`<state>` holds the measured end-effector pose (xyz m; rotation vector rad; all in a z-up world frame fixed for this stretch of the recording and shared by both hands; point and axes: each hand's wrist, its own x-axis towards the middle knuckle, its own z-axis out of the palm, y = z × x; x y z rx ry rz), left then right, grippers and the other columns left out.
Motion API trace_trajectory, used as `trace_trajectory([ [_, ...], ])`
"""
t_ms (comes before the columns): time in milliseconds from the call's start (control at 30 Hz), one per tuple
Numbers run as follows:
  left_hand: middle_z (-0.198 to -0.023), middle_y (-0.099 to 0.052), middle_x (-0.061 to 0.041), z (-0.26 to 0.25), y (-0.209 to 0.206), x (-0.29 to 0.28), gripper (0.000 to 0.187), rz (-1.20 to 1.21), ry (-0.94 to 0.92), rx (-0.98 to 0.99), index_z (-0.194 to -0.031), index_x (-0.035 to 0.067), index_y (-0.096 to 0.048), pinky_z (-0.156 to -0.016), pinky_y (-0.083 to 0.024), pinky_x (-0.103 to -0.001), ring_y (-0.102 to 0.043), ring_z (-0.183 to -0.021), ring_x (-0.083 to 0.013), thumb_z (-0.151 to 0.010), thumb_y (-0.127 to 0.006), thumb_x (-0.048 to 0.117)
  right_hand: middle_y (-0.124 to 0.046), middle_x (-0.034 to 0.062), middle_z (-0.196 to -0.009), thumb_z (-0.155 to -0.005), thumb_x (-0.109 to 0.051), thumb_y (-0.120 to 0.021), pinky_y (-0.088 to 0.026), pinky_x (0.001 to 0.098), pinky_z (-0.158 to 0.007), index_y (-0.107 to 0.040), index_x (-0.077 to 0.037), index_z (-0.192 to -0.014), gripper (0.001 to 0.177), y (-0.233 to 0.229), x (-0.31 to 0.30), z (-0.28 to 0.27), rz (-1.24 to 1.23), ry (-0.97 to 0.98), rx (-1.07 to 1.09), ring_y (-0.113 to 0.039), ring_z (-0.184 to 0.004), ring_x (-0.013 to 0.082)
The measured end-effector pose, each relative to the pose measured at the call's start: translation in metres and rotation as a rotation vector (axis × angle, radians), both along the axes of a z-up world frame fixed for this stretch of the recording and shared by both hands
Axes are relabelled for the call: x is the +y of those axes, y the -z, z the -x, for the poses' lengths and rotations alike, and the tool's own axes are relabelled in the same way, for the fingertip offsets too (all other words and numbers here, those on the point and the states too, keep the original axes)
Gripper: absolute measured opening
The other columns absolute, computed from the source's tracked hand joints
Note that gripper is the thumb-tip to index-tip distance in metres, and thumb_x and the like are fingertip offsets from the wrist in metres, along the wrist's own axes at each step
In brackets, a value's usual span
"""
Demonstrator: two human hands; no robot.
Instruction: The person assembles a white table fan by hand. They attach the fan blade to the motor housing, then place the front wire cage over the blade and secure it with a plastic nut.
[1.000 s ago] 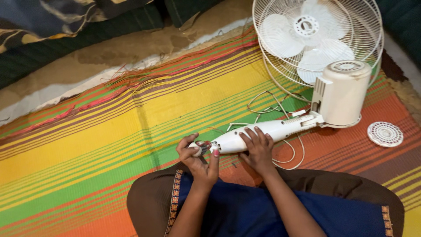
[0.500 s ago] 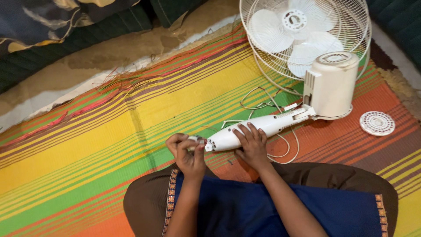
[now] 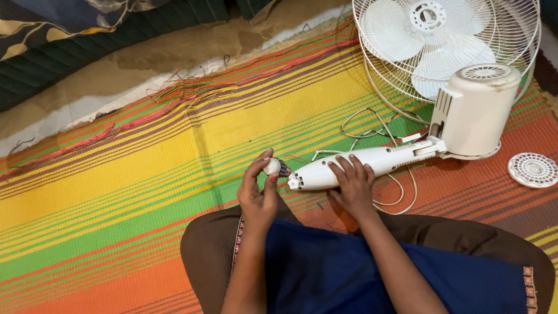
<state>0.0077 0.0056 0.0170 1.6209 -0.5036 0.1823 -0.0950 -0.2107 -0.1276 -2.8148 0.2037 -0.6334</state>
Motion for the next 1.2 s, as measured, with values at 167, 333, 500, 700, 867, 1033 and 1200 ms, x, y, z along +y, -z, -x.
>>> trace_trajectory([
  [167, -0.124, -0.064, -0.019, 0.003, -0.017, -0.004, 0.034, -0.201, -0.178, -0.275, -0.109, 0.001, -0.067, -0.097, -0.056, -0.039, -0.066, -0.116, -0.0313, -0.081, -0.083, 0.011, -0.051, 0.0034, -0.149, -0.061, -0.027, -0.090, -0.018, 0.0539, -0.118, -0.052, -0.024, -0.144, 0.091, 0.001, 0.001, 0.001, -0.001, 0.006, 0.003, -0.038, -0.144, 0.0295],
  [333, -0.106, -0.063, -0.011, 0.008, -0.028, -0.010, 0.039, -0.193, -0.228, -0.235, -0.106, 0.001, -0.068, -0.088, -0.062, -0.033, -0.068, -0.097, -0.0235, -0.078, -0.094, 0.010, -0.050, 0.0028, -0.150, -0.061, -0.030, -0.091, -0.017, 0.0529, -0.119, -0.052, -0.025, -0.144, 0.092, 0.002, 0.001, 0.001, 0.016, 0.014, 0.037, -0.037, -0.145, 0.0293],
  [500, -0.122, -0.071, -0.014, 0.002, -0.031, 0.003, 0.037, -0.181, -0.059, -0.089, -0.119, 0.003, -0.071, -0.091, -0.062, -0.034, -0.073, -0.114, -0.0280, -0.084, -0.082, 0.000, -0.050, 0.0031, -0.150, -0.061, -0.031, -0.091, -0.017, 0.0526, -0.118, -0.052, -0.025, -0.144, 0.092, 0.004, 0.000, 0.001, 0.024, 0.021, 0.059, -0.037, -0.145, 0.0292],
  [700, -0.146, -0.064, -0.020, 0.000, -0.023, -0.001, 0.039, -0.168, 0.015, -0.122, -0.134, 0.003, -0.061, -0.109, -0.057, -0.038, -0.065, -0.136, -0.0323, -0.098, -0.066, -0.009, -0.050, 0.0020, -0.150, -0.062, -0.032, -0.091, -0.017, 0.0517, -0.119, -0.052, -0.026, -0.144, 0.091, 0.007, -0.001, 0.002, 0.047, 0.027, 0.049, -0.037, -0.145, 0.0280],
  [867, -0.143, -0.057, -0.025, 0.003, -0.019, -0.009, 0.047, -0.182, -0.060, -0.234, -0.130, 0.002, -0.059, -0.104, -0.056, -0.041, -0.063, -0.131, -0.0363, -0.088, -0.078, 0.000, -0.050, 0.0017, -0.151, -0.062, -0.034, -0.092, -0.016, 0.0514, -0.119, -0.052, -0.026, -0.144, 0.091, 0.008, -0.001, 0.003, 0.055, 0.026, 0.054, -0.037, -0.145, 0.0279],
  [1033, -0.116, -0.061, -0.016, 0.005, -0.015, -0.010, 0.046, -0.187, -0.242, -0.167, -0.110, 0.007, -0.064, -0.073, -0.065, -0.029, -0.068, -0.104, -0.0266, -0.077, -0.096, 0.010, -0.050, 0.0017, -0.150, -0.062, -0.033, -0.091, -0.016, 0.0515, -0.119, -0.052, -0.026, -0.144, 0.091, 0.009, -0.001, 0.002, 0.048, 0.029, 0.058, -0.037, -0.145, 0.0279],
  [1200, -0.127, -0.068, -0.015, 0.000, -0.017, 0.002, 0.037, -0.168, -0.062, -0.158, -0.116, 0.004, -0.067, -0.084, -0.066, -0.033, -0.072, -0.115, -0.0286, -0.084, -0.085, 0.001, -0.050, 0.0020, -0.150, -0.062, -0.032, -0.091, -0.016, 0.0518, -0.119, -0.053, -0.026, -0.143, 0.090, 0.009, -0.001, 0.002, 0.051, 0.024, 0.044, -0.037, -0.145, 0.0281],
])
